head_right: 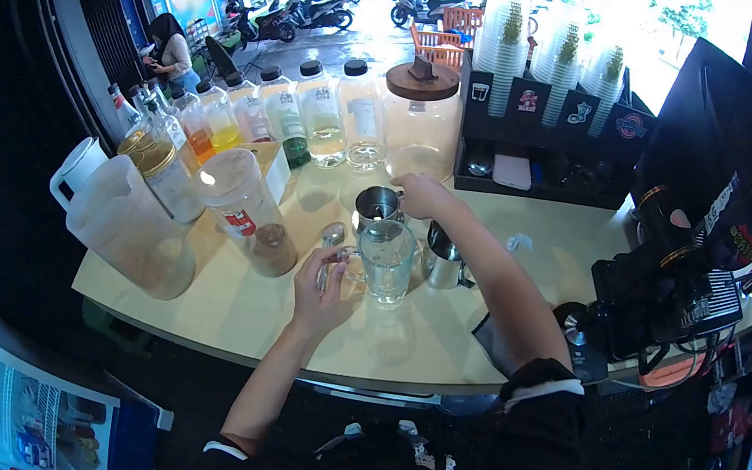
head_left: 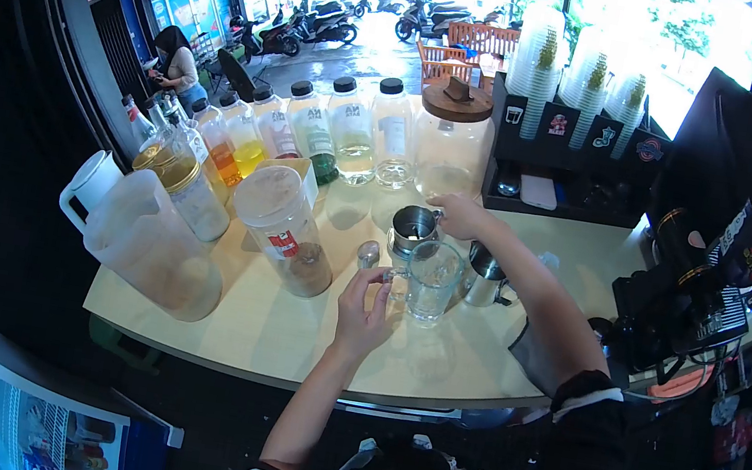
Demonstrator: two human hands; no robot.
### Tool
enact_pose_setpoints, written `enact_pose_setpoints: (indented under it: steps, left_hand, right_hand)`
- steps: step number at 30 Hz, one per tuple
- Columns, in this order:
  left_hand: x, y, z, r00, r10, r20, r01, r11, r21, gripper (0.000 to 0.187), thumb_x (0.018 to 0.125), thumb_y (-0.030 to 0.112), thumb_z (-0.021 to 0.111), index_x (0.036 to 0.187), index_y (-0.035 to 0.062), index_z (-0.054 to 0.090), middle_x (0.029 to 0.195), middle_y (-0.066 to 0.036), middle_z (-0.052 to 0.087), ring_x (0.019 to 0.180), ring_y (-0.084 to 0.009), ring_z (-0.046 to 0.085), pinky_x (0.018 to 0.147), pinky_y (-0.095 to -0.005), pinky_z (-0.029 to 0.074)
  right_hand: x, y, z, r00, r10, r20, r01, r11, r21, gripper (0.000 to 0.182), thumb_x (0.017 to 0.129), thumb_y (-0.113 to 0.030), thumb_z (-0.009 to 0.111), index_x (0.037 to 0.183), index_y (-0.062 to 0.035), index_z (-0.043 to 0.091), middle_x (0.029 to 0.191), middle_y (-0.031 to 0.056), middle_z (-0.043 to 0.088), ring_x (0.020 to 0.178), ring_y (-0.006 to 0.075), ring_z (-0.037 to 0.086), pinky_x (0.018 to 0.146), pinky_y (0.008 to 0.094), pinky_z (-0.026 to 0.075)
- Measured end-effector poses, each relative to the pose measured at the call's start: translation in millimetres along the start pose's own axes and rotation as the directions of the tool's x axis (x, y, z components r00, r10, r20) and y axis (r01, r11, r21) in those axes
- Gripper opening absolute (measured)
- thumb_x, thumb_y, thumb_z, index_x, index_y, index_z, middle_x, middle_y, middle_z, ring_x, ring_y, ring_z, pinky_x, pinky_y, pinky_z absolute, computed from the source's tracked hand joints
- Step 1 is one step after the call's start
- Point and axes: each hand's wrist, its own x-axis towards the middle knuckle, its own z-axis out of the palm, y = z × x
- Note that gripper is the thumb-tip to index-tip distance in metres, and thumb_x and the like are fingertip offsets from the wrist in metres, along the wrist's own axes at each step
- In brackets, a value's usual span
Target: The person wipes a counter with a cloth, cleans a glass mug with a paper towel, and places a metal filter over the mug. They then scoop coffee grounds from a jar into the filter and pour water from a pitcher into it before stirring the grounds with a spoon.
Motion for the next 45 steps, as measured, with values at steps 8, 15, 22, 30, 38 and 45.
enact_pose_setpoints:
  steps: [8, 15, 22, 30, 38, 45]
  left_hand:
    - [1, 0, -2, 0.997, -0.071, -0.033, 0.070, 0.997, -0.029, 0.018, 0.088, -0.002, 0.053, 0.105, -0.0037, 0.056, 0.092, -0.013, 0.060, 0.087, -0.0224, 0.062, 0.078, -0.0311, 0.048]
    - [0, -5, 0, 0.995, -0.094, -0.036, 0.092, 0.994, -0.059, 0.017, 0.089, -0.001, 0.053, 0.105, -0.0037, 0.056, 0.092, -0.013, 0.060, 0.087, -0.0221, 0.061, 0.078, -0.0312, 0.048]
    - [0, -7, 0, 0.994, -0.104, -0.041, 0.101, 0.993, -0.068, 0.016, 0.089, 0.001, 0.053, 0.105, -0.0031, 0.057, 0.091, -0.013, 0.061, 0.085, -0.0220, 0.061, 0.077, -0.0308, 0.048]
    - [0, -6, 1, 0.993, -0.107, -0.058, 0.102, 0.992, -0.077, 0.016, 0.089, 0.002, 0.054, 0.104, -0.0027, 0.057, 0.091, -0.012, 0.061, 0.084, -0.0210, 0.061, 0.077, -0.0307, 0.047]
    - [0, -3, 0, 0.991, -0.116, -0.063, 0.114, 0.993, -0.037, 0.016, 0.089, 0.004, 0.056, 0.103, -0.0026, 0.058, 0.089, -0.011, 0.062, 0.083, -0.0192, 0.061, 0.076, -0.0310, 0.048]
    - [-1, -9, 2, 0.992, -0.103, -0.077, 0.097, 0.992, -0.076, 0.015, 0.089, 0.005, 0.056, 0.102, -0.0033, 0.058, 0.090, -0.012, 0.062, 0.083, -0.0194, 0.061, 0.076, -0.0307, 0.048]
  right_hand:
    - [15, 8, -7, 0.974, -0.033, 0.226, 0.039, 0.999, -0.022, 0.019, 0.072, -0.004, 0.065, 0.088, 0.0018, 0.069, 0.084, 0.0197, 0.068, 0.077, 0.0313, 0.066, 0.071, 0.0365, 0.051]
    - [3, 2, -34, 0.976, -0.113, 0.184, 0.087, 0.986, 0.140, 0.016, 0.072, -0.006, 0.069, 0.084, 0.0042, 0.068, 0.073, 0.0146, 0.068, 0.066, 0.0197, 0.066, 0.065, 0.0304, 0.052]
    - [-8, -7, -78, 0.983, -0.086, 0.160, 0.042, 0.965, 0.258, 0.014, 0.078, -0.004, 0.067, 0.089, 0.0050, 0.068, 0.072, 0.0098, 0.070, 0.063, 0.0100, 0.065, 0.061, 0.0235, 0.052]
    - [-42, -47, -144, 0.982, -0.129, 0.139, 0.091, 0.964, 0.248, 0.017, 0.079, -0.008, 0.069, 0.090, 0.0044, 0.069, 0.072, 0.0090, 0.069, 0.060, 0.0107, 0.063, 0.059, 0.0243, 0.052]
    - [-75, -74, -155, 0.972, -0.137, 0.192, 0.078, 0.956, 0.284, 0.016, 0.079, -0.005, 0.069, 0.092, 0.0054, 0.068, 0.074, 0.0058, 0.069, 0.066, 0.0066, 0.062, 0.063, 0.0218, 0.050]
    - [-91, -75, -132, 0.976, -0.153, 0.154, 0.119, 0.971, 0.209, 0.019, 0.077, -0.005, 0.070, 0.090, 0.0074, 0.066, 0.073, 0.0093, 0.068, 0.067, 0.0094, 0.063, 0.065, 0.0238, 0.050]
